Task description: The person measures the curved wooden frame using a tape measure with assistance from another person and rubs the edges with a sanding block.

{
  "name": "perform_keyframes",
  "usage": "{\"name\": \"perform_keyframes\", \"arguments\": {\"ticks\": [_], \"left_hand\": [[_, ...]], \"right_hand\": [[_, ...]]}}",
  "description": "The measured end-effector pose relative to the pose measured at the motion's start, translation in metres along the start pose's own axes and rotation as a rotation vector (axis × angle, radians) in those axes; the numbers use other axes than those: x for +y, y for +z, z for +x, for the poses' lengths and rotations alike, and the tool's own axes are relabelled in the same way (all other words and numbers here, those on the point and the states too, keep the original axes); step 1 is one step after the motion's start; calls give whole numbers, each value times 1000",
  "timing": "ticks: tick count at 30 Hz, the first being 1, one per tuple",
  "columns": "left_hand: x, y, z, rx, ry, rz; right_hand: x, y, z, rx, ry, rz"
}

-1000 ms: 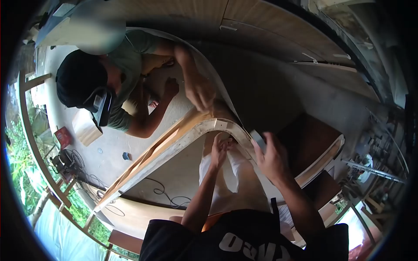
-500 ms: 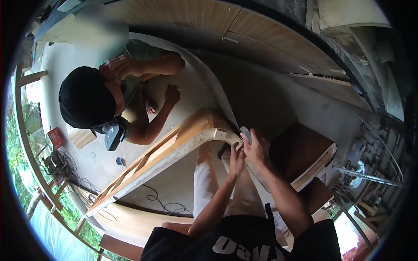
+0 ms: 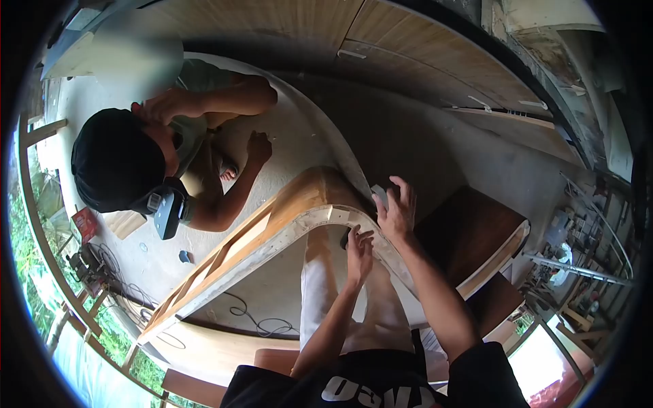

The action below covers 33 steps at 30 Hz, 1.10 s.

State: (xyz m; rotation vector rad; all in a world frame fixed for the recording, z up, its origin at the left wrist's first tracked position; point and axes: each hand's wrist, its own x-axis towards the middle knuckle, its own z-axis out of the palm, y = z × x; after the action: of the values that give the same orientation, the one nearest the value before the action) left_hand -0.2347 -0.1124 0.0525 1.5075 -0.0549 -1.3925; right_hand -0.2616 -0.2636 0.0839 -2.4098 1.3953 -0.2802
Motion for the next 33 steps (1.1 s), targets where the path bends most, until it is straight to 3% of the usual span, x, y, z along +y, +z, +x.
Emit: {"name": "perform_keyframes", "arguments": {"ticks": [3, 5, 6, 8, 11, 15, 18, 20, 23, 27, 31, 33], "left_hand": [[-2, 6, 1, 2, -17, 8], [-3, 11, 4, 41, 102, -32], [-1, 18, 2, 49, 124, -190], [-8, 7, 1, 27, 214, 79], [-16, -12, -3, 18, 2, -80], [-15, -31, -5, -47, 6, -5], [5, -35, -6, -71, 18, 77], [2, -41, -5, -78, 85, 133], [6, -43, 0, -91, 212, 219], [20, -29, 4, -93, 280, 491], [11, -15, 3, -185, 359, 703], [10, -10, 6, -222, 398, 799]], "right_hand": [[-9, 0, -1, -68, -17, 117], [-14, 7, -14, -131, -11, 133], [-20, 8, -20, -173, -31, 136], [-34, 17, -31, -233, -44, 175], [-18, 35, -26, -199, -14, 139], [-16, 24, -17, -103, -9, 109], [-14, 18, -39, -178, 31, 272], [-11, -9, -60, -203, 213, 310], [-15, -88, -76, -71, 235, 425], [-39, -192, -113, -173, 325, 476], [-36, -178, -166, -78, 76, 402], [-32, -165, -163, -74, 116, 373]]}}
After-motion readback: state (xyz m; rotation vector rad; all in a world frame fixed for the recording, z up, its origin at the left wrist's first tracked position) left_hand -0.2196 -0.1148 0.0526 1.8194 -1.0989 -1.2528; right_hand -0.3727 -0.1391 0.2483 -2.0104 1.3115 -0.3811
